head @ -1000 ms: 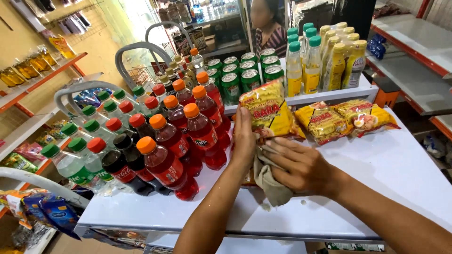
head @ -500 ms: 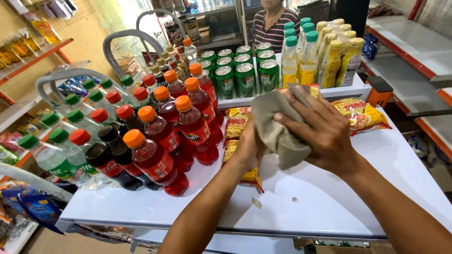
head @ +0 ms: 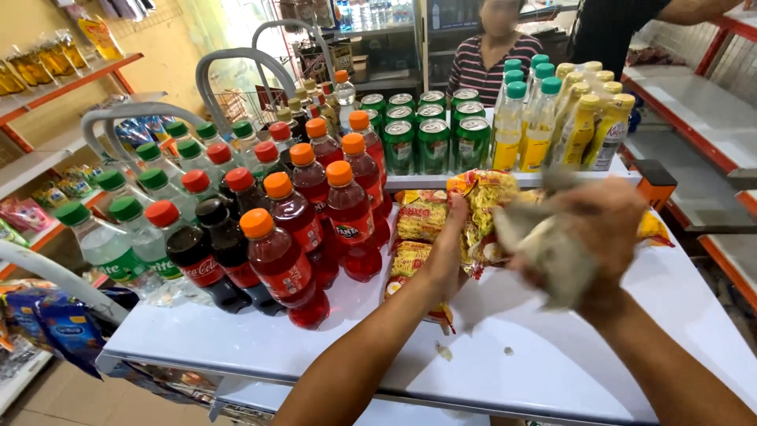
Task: The person wipes the surface of multiple instant noodle packets with a cloth on a white display counter. They pick up each packet, wipe it thoroughly, and place it back in a neat arrangement. The person also retrieves additional packets from a lower shelf to continue the task.
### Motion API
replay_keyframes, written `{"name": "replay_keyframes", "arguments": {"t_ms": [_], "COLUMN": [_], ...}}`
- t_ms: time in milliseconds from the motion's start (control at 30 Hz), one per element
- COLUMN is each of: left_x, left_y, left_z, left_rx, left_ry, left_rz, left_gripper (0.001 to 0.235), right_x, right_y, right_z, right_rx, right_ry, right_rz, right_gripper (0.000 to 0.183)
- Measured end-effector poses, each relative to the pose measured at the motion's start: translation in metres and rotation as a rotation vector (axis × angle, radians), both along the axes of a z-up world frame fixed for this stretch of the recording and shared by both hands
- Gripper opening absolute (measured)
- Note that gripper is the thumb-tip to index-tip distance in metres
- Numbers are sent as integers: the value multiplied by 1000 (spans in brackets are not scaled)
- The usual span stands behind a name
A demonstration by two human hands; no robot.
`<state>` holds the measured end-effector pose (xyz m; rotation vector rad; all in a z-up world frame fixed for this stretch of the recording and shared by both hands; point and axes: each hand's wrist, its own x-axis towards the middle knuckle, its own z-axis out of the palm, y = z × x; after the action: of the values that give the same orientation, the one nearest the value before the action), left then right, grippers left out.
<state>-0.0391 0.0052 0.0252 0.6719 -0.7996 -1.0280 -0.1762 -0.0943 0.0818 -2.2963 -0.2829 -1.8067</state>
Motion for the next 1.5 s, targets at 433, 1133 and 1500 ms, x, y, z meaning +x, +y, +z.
{"name": "replay_keyframes", "arguments": {"t_ms": [433, 1133, 1500], "left_x": [21, 46, 44], "left_y": [-15, -9, -4], "left_z": [-28, -27, 5], "left_rx": [-168, -202, -192], "left_ry": [-33, -36, -94], "left_rz": [150, 153, 336], "left_gripper": [61, 65, 76], "right_x": [53, 54, 37], "right_y": [-8, 48, 27], "right_z": [-41, -6, 7], "right_rx": [118, 237, 189], "right_ry": [275, 227, 90], "right_rz": [220, 168, -76], "right_gripper": [59, 56, 41]}}
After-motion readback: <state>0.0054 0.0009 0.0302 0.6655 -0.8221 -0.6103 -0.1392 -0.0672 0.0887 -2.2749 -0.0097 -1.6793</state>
